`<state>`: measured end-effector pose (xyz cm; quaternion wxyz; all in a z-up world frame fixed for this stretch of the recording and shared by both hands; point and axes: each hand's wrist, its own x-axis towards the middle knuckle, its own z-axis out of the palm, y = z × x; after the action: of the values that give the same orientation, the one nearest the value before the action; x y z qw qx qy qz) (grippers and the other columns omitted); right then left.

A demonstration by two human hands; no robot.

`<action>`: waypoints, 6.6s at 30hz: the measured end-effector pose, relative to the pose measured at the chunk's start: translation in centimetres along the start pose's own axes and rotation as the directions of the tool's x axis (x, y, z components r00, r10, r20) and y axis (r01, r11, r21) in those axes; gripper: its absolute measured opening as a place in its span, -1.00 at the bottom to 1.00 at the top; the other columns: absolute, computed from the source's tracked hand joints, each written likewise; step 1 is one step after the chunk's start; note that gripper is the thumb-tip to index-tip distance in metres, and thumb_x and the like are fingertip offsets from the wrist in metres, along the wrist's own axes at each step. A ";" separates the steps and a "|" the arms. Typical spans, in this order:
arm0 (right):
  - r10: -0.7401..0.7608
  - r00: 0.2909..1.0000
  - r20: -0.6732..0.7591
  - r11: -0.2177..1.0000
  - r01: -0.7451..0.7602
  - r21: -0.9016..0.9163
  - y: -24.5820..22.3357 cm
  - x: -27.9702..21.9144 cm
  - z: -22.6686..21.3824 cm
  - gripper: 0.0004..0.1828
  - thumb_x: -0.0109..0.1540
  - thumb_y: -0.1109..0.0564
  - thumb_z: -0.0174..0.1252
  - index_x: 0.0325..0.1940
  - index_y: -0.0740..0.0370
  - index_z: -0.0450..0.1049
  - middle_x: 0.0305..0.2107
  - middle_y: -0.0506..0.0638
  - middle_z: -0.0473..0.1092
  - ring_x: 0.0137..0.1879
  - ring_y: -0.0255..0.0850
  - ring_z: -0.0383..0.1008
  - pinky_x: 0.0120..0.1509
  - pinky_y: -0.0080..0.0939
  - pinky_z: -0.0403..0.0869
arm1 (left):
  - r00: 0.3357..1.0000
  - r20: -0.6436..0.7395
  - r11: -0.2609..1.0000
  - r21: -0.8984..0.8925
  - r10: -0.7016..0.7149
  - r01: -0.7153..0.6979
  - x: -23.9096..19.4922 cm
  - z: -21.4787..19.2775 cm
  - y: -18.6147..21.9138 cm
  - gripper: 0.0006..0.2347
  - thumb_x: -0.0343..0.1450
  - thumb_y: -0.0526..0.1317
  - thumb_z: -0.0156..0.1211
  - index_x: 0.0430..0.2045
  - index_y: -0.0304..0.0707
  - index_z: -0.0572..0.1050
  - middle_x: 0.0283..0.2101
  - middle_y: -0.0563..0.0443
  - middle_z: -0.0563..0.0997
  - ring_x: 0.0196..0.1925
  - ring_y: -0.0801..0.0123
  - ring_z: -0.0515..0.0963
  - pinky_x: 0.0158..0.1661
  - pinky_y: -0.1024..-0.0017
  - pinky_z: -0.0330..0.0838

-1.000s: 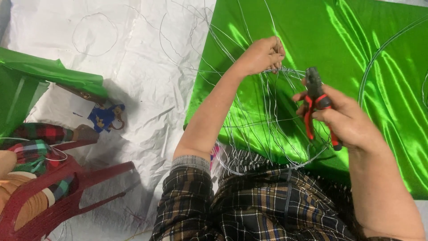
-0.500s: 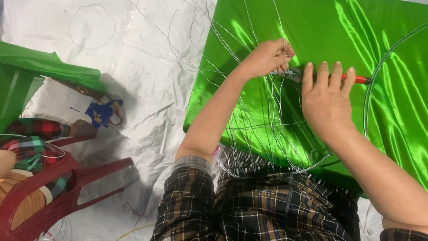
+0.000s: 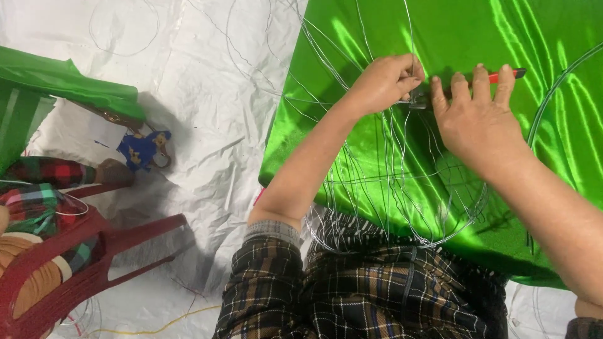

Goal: Reinforcing a circular wire frame by bending and securing metal wires using pliers

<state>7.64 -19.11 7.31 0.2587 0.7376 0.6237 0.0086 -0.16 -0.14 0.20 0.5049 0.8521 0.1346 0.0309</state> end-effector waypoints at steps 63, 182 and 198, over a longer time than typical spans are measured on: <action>-0.030 0.998 0.057 0.952 0.011 0.307 2.8 2.9 3.1 -0.26 0.16 0.07 0.14 0.46 0.14 0.24 0.28 0.23 0.33 0.42 0.15 0.28 0.56 0.35 0.15 | 0.976 -0.101 0.981 -0.009 -0.195 0.195 0.3 0.8 -0.4 -0.74 0.36 -0.32 0.14 -0.08 -0.21 0.53 -0.46 0.13 0.72 -0.40 0.57 0.76 -0.38 0.64 0.59; -0.067 0.982 0.175 0.969 0.022 0.247 3.1 3.1 4.6 -0.07 0.10 0.06 0.10 0.55 -0.01 -0.03 0.48 0.10 0.00 0.61 0.10 -0.14 0.59 0.44 -0.15 | 0.958 -0.044 0.958 -0.045 -0.284 0.282 0.7 1.1 -1.4 -0.90 0.41 -0.28 0.17 -0.32 -0.32 0.56 -0.39 -0.02 0.72 -0.35 0.46 0.80 -0.39 0.70 0.66; -0.007 0.992 0.129 0.951 -0.033 0.307 2.4 3.2 6.4 -0.10 0.15 0.04 0.09 0.58 0.03 0.01 0.38 0.13 0.19 0.57 0.21 -0.01 0.53 0.58 -0.11 | 0.948 -0.085 0.951 -0.070 -0.307 0.302 0.8 1.7 -1.3 -0.95 0.43 -0.37 0.13 -0.41 -0.38 0.52 -0.37 -0.08 0.69 -0.38 0.43 0.79 -0.55 0.76 0.60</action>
<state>12.67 -18.76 1.76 0.1799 0.7721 0.5944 -0.1350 0.70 -0.82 -1.81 0.5202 0.8042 0.2874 -0.0031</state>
